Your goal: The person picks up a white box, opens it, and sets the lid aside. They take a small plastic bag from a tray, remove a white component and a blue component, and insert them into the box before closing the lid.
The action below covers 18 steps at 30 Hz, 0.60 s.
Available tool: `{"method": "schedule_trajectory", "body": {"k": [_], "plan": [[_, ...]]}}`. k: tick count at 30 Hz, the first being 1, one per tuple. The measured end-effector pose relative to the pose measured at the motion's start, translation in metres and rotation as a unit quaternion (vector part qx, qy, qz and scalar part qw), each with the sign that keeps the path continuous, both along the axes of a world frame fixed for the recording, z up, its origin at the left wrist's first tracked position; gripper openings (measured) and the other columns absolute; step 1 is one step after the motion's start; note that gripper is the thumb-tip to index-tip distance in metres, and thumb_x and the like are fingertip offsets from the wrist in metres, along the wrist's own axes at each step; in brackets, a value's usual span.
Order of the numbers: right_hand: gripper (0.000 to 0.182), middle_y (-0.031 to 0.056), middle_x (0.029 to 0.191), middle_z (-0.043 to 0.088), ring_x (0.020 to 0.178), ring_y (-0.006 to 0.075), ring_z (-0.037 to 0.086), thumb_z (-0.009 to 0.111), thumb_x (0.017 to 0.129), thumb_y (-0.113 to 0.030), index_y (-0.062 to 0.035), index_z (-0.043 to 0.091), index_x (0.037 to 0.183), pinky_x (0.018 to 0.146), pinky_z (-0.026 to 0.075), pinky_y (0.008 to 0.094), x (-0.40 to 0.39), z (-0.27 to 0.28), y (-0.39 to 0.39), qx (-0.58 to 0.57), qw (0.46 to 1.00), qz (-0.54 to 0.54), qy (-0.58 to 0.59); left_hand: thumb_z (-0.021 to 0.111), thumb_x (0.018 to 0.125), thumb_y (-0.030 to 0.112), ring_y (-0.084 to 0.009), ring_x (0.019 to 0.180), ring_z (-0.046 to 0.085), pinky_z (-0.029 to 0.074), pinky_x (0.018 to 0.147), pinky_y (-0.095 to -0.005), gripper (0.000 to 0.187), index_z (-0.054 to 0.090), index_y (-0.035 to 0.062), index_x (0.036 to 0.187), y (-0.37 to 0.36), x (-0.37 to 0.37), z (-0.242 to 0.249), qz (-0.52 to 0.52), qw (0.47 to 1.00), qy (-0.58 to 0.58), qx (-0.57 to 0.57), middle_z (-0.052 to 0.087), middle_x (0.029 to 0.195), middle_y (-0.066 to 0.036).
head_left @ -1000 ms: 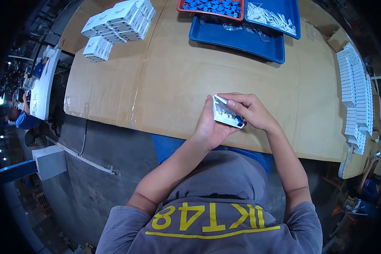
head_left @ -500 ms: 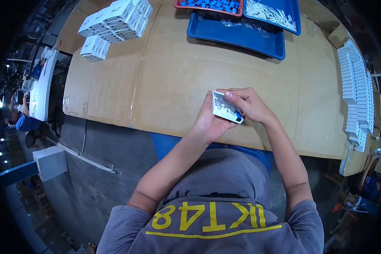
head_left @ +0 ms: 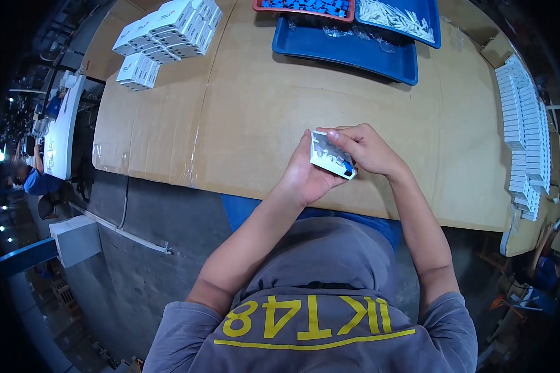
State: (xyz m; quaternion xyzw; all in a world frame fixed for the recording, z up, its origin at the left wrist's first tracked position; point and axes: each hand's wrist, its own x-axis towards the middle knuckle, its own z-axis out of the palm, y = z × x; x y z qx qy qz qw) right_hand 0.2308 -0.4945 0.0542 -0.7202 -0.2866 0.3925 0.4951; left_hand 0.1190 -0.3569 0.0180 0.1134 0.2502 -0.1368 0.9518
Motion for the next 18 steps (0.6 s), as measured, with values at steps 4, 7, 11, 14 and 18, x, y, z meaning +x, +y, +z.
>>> {"method": "schedule_trajectory", "body": {"k": [4,7,11,14,18], "plan": [[0.049,0.0104,0.08,0.074,0.074,0.0105,0.061,0.06,0.106,-0.045,0.0,0.078,0.113,0.071,0.052,0.0309,0.001,-0.004,0.001,0.005,1.0,0.002,-0.007,0.023,0.112,0.056,-0.0337,0.13,0.057,0.048,0.107,-0.0579,0.06,0.047,0.0111,0.145,0.001,0.002,0.001,-0.01,1.0,0.004,0.013,0.056,0.141,-0.015],[0.049,0.0105,0.079,0.074,0.074,0.0105,0.061,0.061,0.106,-0.046,-0.0012,0.078,0.114,0.07,0.053,0.0308,0.001,-0.008,0.002,0.006,1.0,0.003,-0.019,0.023,0.112,0.056,-0.0339,0.13,0.056,0.047,0.109,-0.0582,0.061,0.047,0.0104,0.145,-0.001,0.001,0.004,-0.002,1.0,0.004,0.006,0.056,0.142,-0.015],[0.046,0.0107,0.087,0.075,0.079,0.0114,0.063,0.061,0.106,-0.044,-0.0017,0.077,0.117,0.075,0.054,0.0305,0.0,-0.01,0.001,0.015,1.0,-0.005,-0.004,0.023,0.112,0.056,-0.0341,0.132,0.055,0.045,0.111,-0.0588,0.062,0.046,0.0101,0.146,-0.001,0.002,0.004,0.012,1.0,0.027,-0.008,0.054,0.143,-0.015],[0.04,0.0103,0.095,0.076,0.086,0.0117,0.065,0.062,0.106,-0.038,-0.0034,0.072,0.124,0.081,0.054,0.0304,-0.004,-0.009,0.0,0.063,0.998,-0.019,0.002,0.022,0.112,0.056,-0.0347,0.133,0.055,0.045,0.112,-0.0596,0.062,0.044,0.0101,0.148,-0.001,0.001,0.007,0.014,0.999,0.037,-0.004,0.054,0.144,-0.015],[0.037,0.0153,0.118,0.071,0.107,0.0209,0.067,0.064,0.105,-0.029,-0.0037,0.066,0.131,0.096,0.052,0.035,-0.009,-0.002,-0.01,0.047,0.999,-0.01,-0.02,0.019,0.112,0.056,-0.0343,0.134,0.055,0.044,0.113,-0.0593,0.064,0.043,0.0105,0.149,-0.006,-0.003,0.011,0.022,1.0,0.011,0.0,0.054,0.144,-0.016]]}}
